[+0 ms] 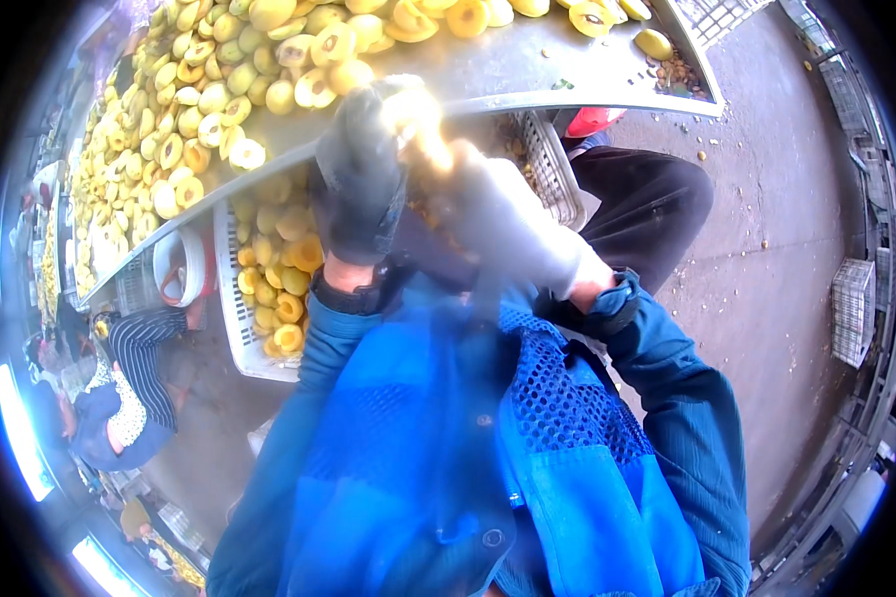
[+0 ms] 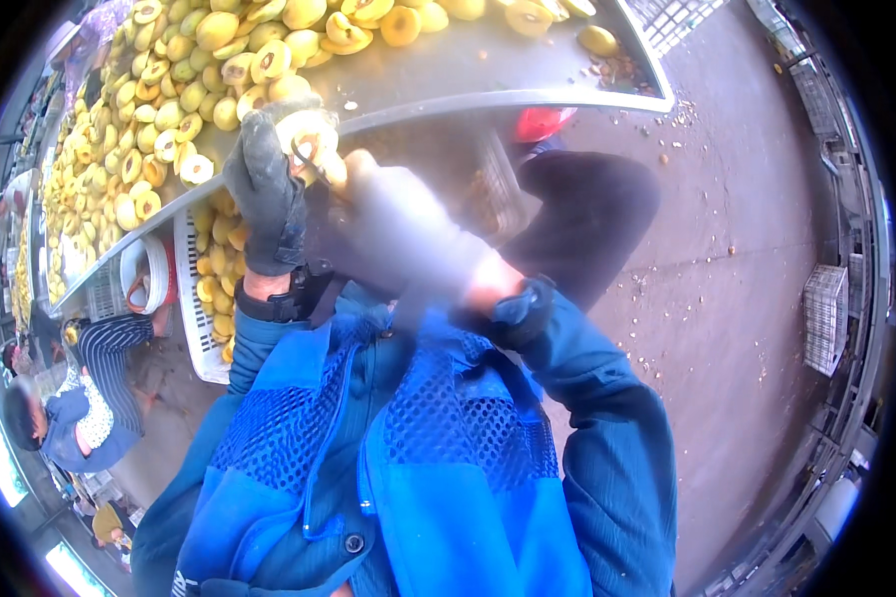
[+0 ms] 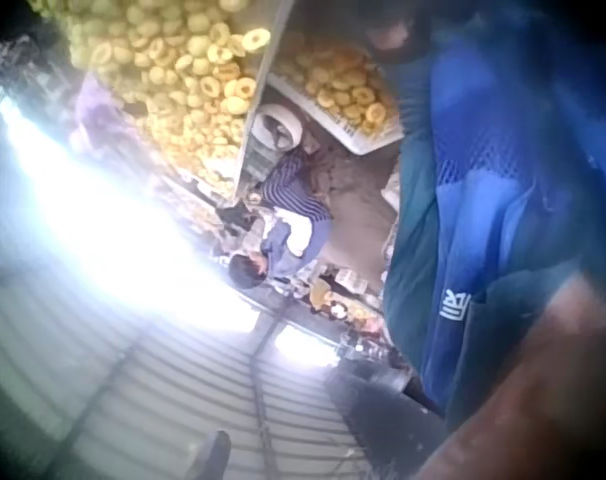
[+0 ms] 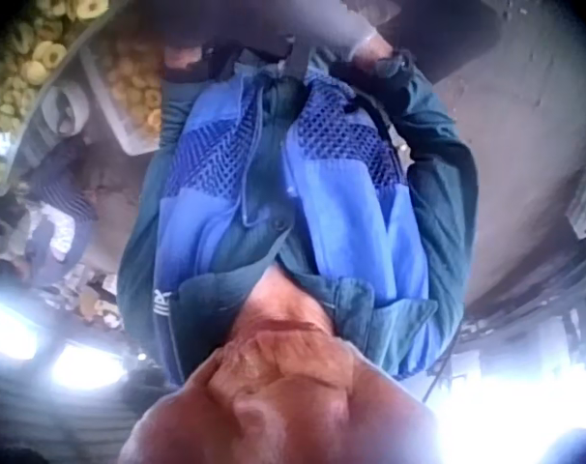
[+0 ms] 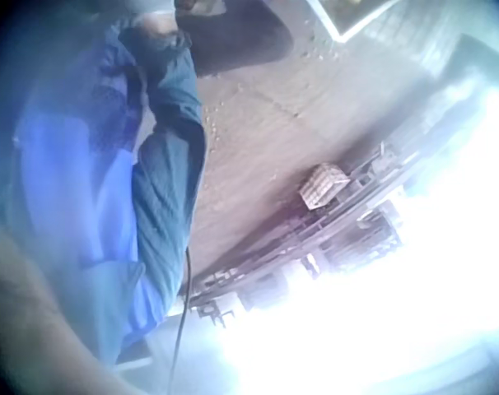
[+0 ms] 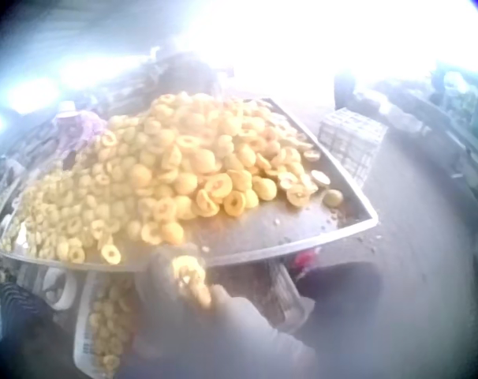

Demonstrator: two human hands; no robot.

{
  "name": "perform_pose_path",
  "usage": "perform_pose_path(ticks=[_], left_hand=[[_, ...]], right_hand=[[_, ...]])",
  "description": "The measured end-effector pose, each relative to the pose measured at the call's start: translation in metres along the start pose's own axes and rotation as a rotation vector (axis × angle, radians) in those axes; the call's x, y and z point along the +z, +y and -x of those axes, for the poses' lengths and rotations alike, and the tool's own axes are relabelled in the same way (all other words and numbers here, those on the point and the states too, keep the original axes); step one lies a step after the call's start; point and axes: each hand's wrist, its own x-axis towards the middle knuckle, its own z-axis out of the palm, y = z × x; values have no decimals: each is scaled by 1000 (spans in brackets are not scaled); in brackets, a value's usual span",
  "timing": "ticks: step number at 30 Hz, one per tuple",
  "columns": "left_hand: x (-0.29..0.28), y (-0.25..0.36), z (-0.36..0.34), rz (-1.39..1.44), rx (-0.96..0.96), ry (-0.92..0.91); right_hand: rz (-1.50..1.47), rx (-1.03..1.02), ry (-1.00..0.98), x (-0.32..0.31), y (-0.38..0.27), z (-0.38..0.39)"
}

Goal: The person removes pits from apricots using a tool, placing the pitted fruit into a white crate and the pits into a separate container. They repeatedly reach for whole apricots from a metal tray and pit them one by one.

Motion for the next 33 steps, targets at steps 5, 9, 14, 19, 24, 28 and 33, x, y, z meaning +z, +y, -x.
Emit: perform_pose_path(ticks=[5,9,14,19,24,28,33], left_hand=[[-21,-23,3,184,-136,-417],[-19,-29,5,54,32,-346],[-20,3,-14,318,-11,-321],[-19,27,-16,443,-57,-320],[0,11,-2,493,-227,-191],[19,14,1,745,-533,75],[-14,-52,60,348,-427,128]], right_hand=[[168,38,-193,-17,-2,6],[-547,307,-234,-12,-17,12],[-67,257,-267,-24,-21,13],[-822,273,-360,-20,-17,21],[-1068,298,-571,-29,-11,7],[-1207,269,-381,-11,30,10],[622,173,-176,13,103,18]])
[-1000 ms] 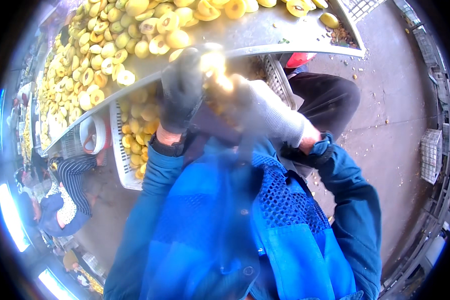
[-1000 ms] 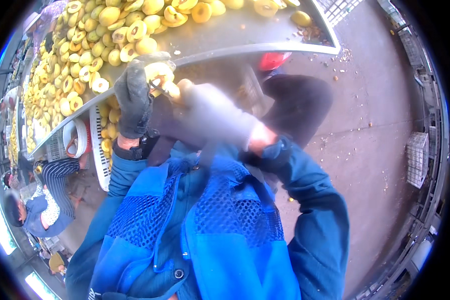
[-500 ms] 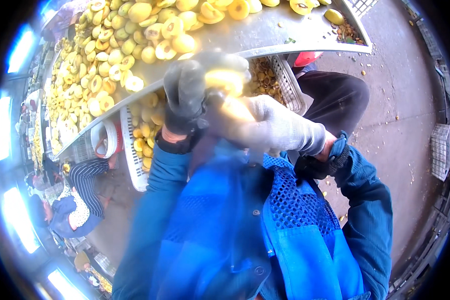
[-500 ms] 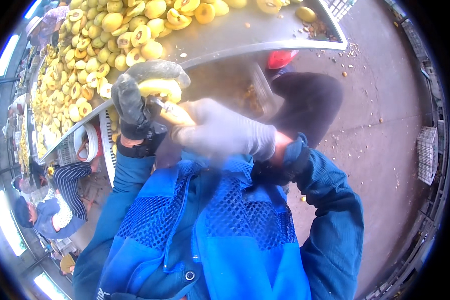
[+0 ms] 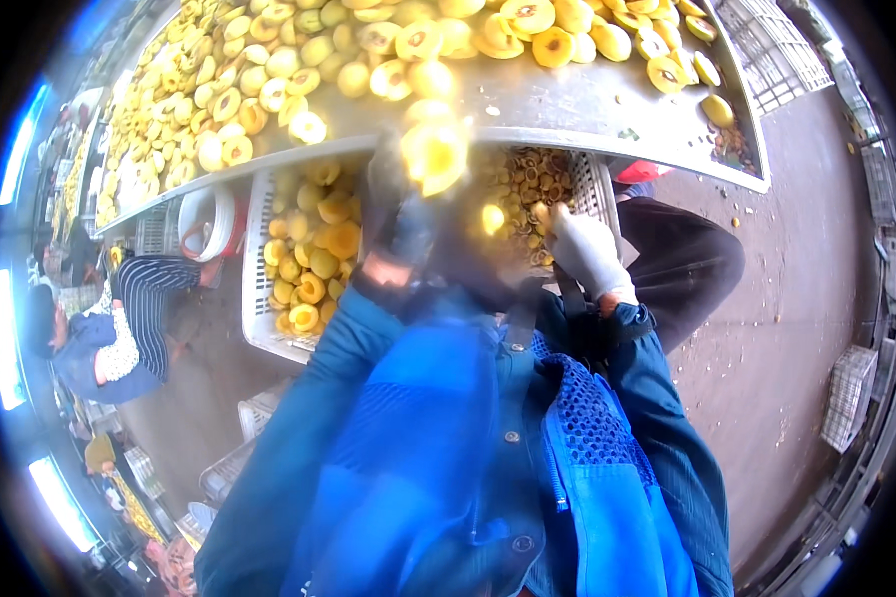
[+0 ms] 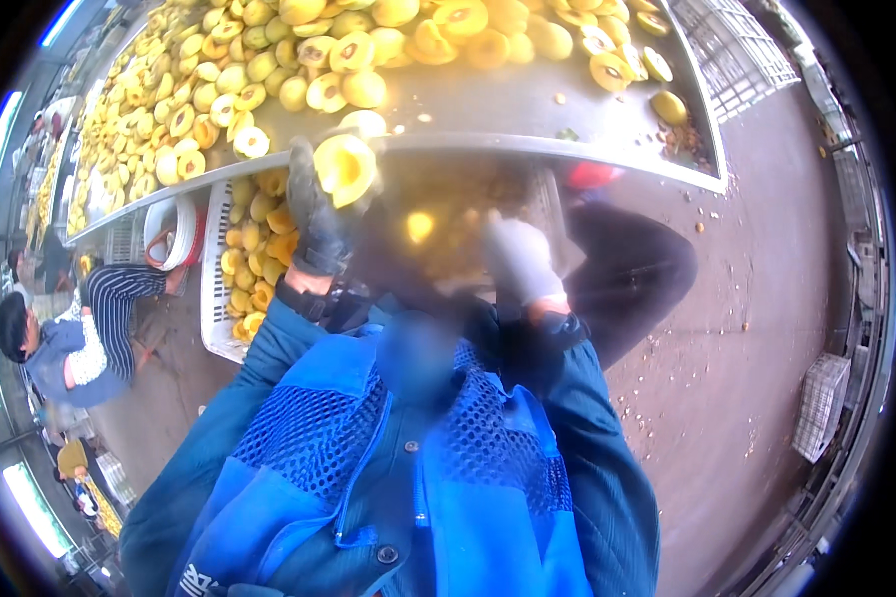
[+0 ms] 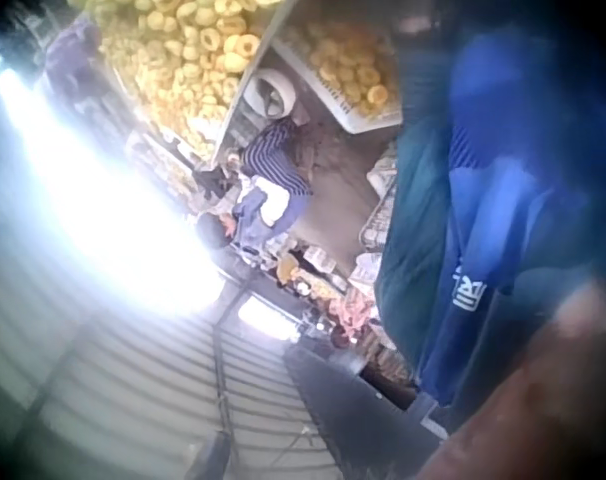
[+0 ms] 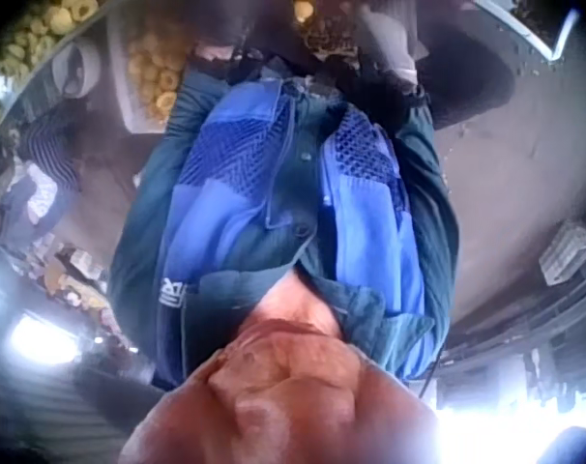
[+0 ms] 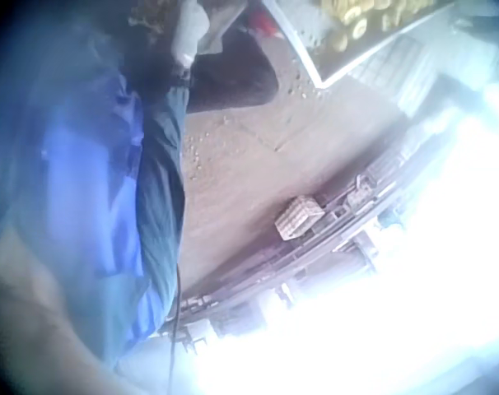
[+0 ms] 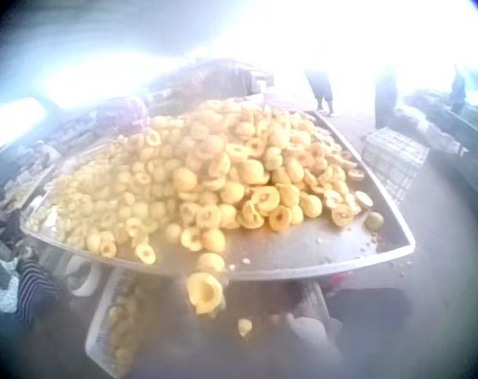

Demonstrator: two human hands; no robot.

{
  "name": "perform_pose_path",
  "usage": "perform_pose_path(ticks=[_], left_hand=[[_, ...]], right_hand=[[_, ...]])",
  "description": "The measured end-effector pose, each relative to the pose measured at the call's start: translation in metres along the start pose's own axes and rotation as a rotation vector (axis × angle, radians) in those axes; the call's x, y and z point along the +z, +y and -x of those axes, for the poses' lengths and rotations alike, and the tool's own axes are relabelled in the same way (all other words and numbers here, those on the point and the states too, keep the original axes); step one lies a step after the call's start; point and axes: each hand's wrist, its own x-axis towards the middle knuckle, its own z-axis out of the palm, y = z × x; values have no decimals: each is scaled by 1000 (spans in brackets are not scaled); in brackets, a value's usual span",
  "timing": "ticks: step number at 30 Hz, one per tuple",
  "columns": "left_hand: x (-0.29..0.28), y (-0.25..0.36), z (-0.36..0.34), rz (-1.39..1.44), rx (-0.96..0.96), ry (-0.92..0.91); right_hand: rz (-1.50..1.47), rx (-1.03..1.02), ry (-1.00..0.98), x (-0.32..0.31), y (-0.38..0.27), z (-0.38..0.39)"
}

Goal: The person removes pits from apricots using a tool, placing the pitted fruit into a white crate and the pits into a separate container. They repeatedly reach for whole apricots from a metal tray and pit them one by one.

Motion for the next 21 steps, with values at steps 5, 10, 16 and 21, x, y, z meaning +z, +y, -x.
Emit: perform_pose_path(ticks=[5,10,16,21], left_hand=[[-76,3,22,-802,293,110],[-139,-14,13,-1061,250,158],[-63,-20,-85,-1016,353,-361],[6,-30,-130,-1107,-105,-746]], right_hand=[[-46,-24,-32,52,27,14],[-168,-36,3,55,28,15],[-240,117,-70,63,32,16],[-330,166,-10,63,34,18]])
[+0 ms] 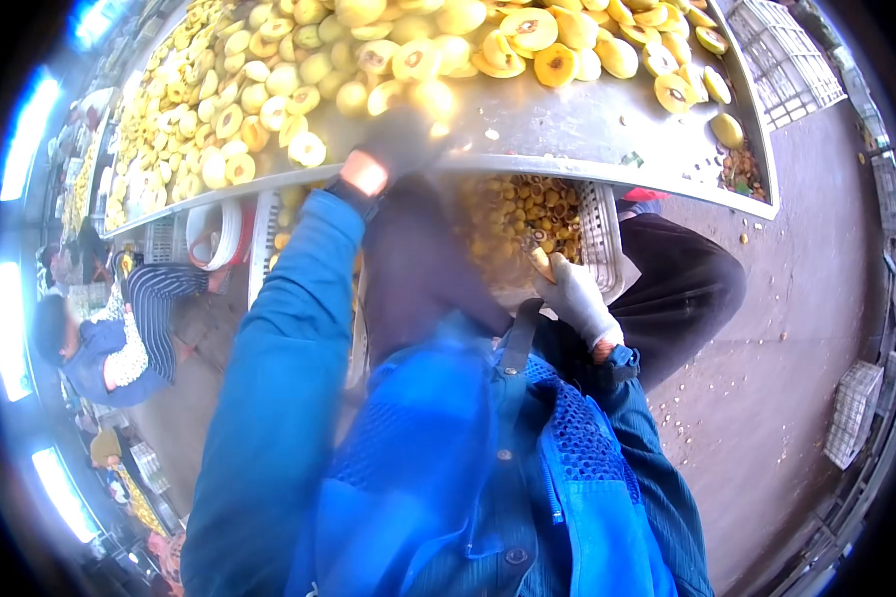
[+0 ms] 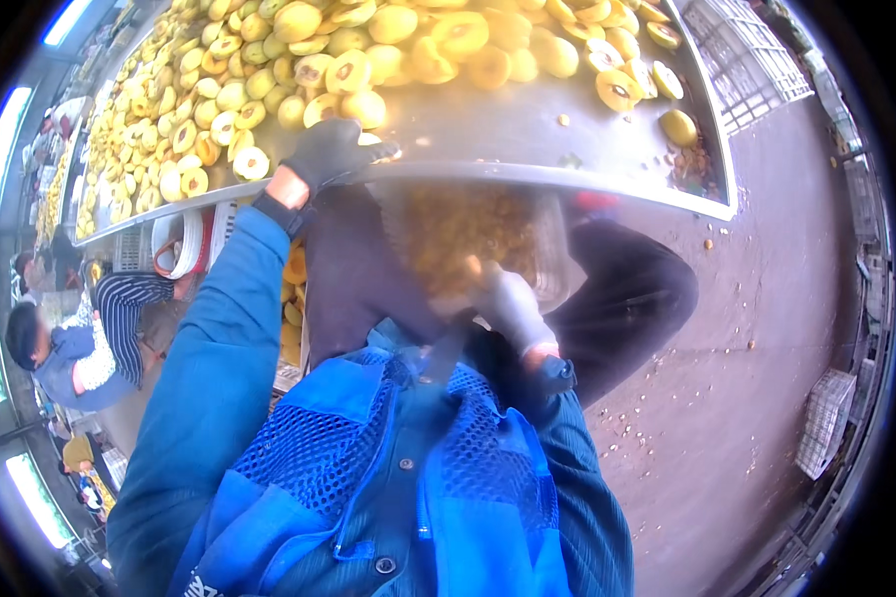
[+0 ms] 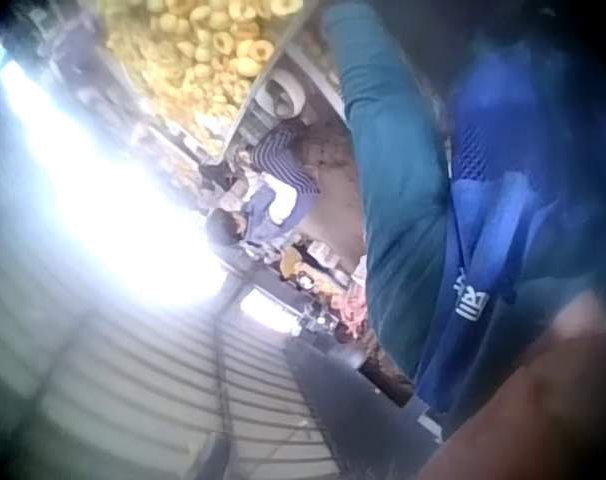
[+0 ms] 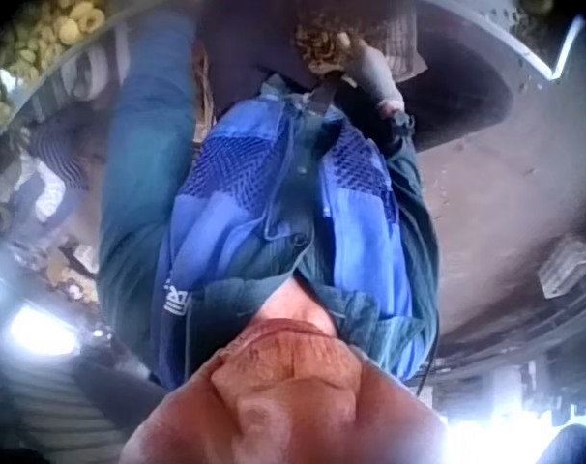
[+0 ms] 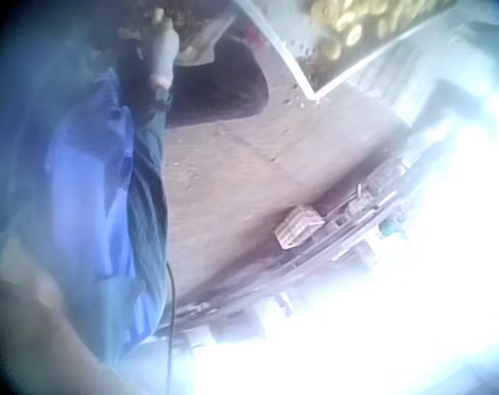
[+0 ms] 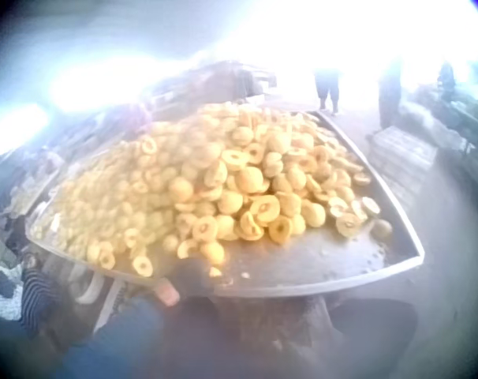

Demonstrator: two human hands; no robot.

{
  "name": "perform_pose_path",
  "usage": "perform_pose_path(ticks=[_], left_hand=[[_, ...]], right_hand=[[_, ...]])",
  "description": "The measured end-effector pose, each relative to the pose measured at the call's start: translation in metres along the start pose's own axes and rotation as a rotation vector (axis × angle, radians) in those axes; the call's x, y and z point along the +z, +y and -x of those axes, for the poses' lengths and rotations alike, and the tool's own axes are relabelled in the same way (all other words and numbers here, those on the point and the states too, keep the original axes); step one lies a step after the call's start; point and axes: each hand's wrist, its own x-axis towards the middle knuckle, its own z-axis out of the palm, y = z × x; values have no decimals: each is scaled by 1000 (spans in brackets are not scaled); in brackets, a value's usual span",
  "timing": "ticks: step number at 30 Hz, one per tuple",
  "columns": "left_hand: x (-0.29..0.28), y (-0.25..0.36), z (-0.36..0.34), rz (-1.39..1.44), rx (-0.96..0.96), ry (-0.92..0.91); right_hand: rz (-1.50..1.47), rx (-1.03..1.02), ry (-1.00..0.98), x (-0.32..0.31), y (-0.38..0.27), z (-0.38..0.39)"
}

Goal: The person removes pits from apricots using a tool, placing the pitted fruit into a white crate and the pits into a separate container. They repeatedly reach for whole apricots from a metal tray and pit them one by one.

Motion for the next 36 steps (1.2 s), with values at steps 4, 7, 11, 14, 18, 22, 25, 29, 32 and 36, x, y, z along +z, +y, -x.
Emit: perform_pose_path(ticks=[4,7,11,14,18,22,25,29,32,36], left_hand=[[-3,26,-18,-57,133,-56],[10,12,-18,88,345,55],[7,18,10,767,352,121],[-10,62,48,1014,316,279],[-18,112,82,1105,307,265],[-29,134,100,1144,318,544],[-21,137,103,1772,182,264],[1,135,94,1537,351,493],[12,152,93,1206,299,890],[-7,136,110,1440,255,719]], right_hand=[[-70,-96,102,-3,-2,-2],[-244,13,83,-15,-14,4],[-532,160,142,-56,-61,13],[-352,-202,296,-85,-102,14],[-192,-265,364,-91,-131,16],[-123,-208,401,-92,-159,20],[-110,-184,429,-91,-170,22],[134,-172,320,-93,-178,23],[419,-440,366,-51,-132,5],[323,-148,332,-73,-167,19]])
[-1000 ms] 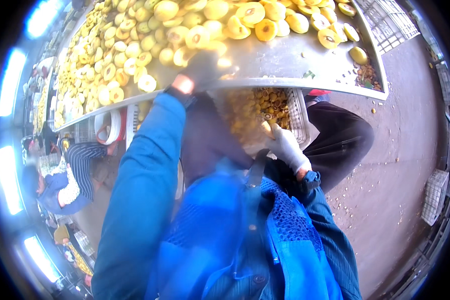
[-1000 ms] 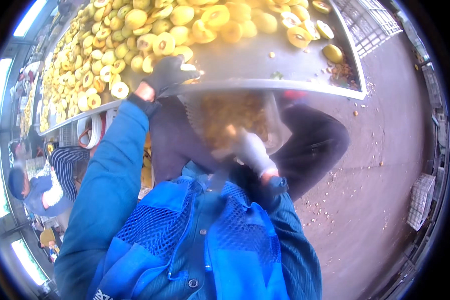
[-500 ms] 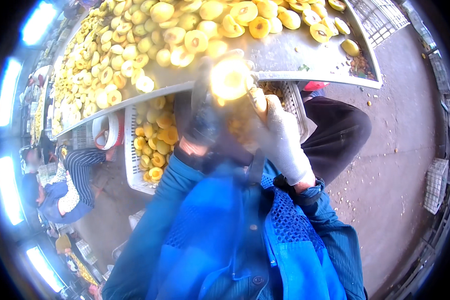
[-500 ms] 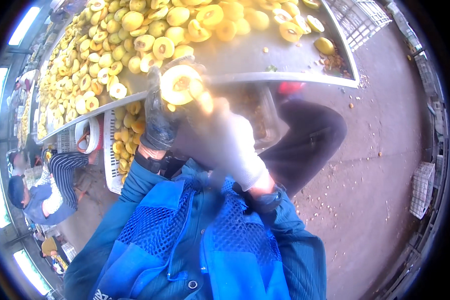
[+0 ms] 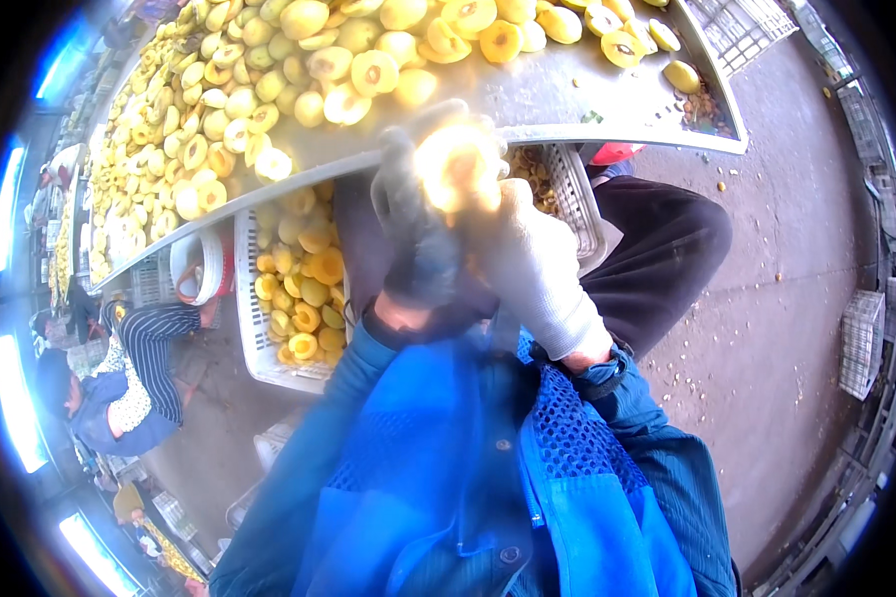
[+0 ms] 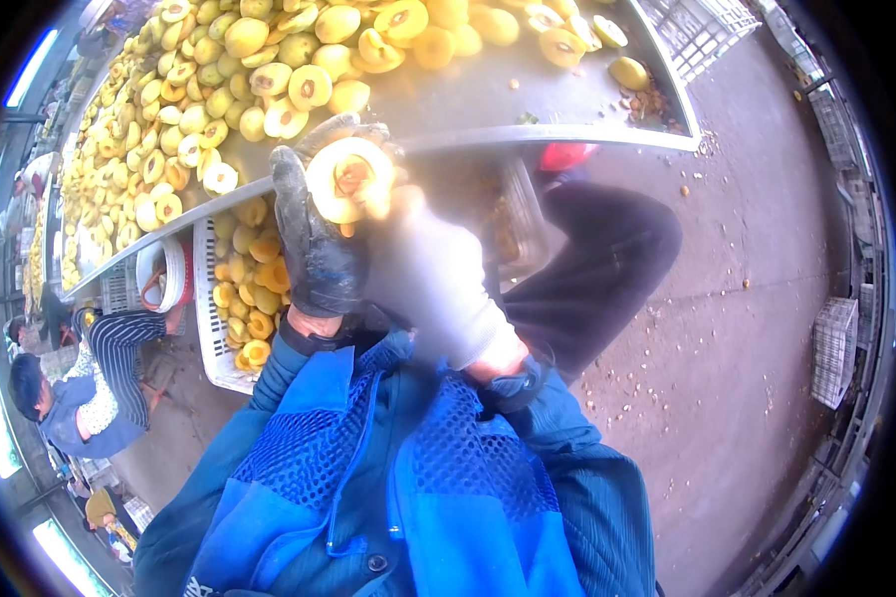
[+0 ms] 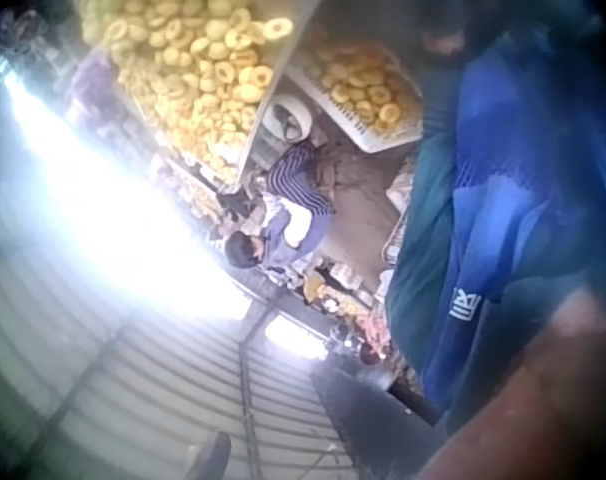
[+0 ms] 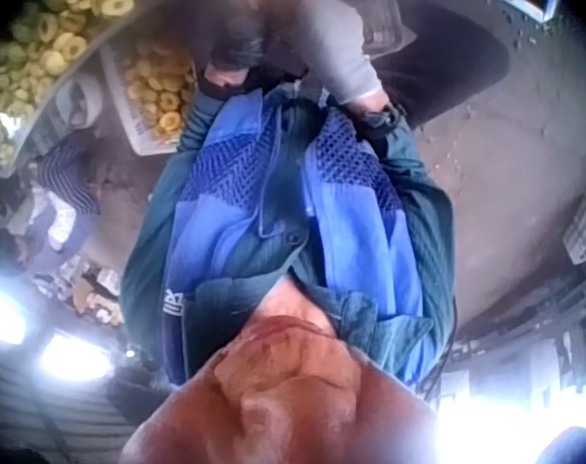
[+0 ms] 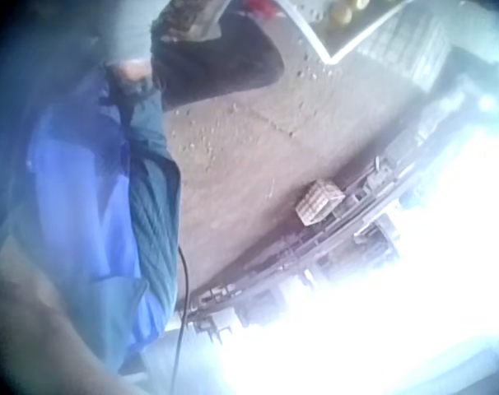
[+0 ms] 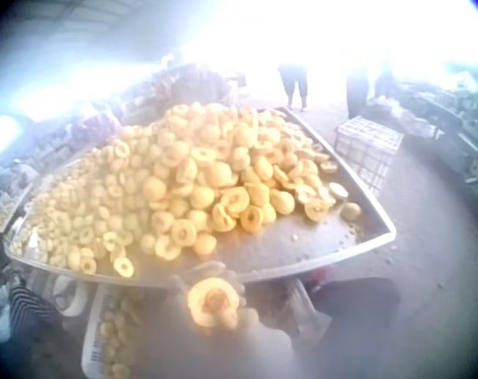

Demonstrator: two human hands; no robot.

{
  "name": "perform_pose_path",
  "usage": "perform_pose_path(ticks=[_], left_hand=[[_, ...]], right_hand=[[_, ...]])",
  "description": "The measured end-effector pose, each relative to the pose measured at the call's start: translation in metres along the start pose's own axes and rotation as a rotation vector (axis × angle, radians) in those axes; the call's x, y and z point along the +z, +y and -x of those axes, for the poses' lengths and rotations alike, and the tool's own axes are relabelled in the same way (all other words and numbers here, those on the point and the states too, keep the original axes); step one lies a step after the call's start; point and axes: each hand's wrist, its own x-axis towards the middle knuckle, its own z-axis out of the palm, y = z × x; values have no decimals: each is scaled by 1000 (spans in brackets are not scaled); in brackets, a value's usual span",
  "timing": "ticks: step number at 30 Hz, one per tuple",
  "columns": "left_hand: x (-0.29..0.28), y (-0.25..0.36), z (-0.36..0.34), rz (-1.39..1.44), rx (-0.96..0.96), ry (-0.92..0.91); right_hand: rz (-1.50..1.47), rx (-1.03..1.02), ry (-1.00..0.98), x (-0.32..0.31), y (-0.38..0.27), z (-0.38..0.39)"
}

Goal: The person removes pits from apricots using a tool, placing the pitted fruit into a white crate and the pits into a separate container. They repeatedly reach for whole apricots from a metal tray and pit them one by one.

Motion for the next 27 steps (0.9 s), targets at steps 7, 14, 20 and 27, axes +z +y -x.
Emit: perform_pose_path(ticks=[7,14,20,27], left_hand=[[17,30,2,-126,-18,-41],[4,11,5,-295,221,-119],[-1,4,1,-281,200,-155],[-5,1,-5,-311,211,-223]], right_hand=[[-119,-9,106,8,0,6],[-216,58,-37,5,3,7],[-943,292,-234,-21,9,5],[-916,116,-189,-25,10,12]])
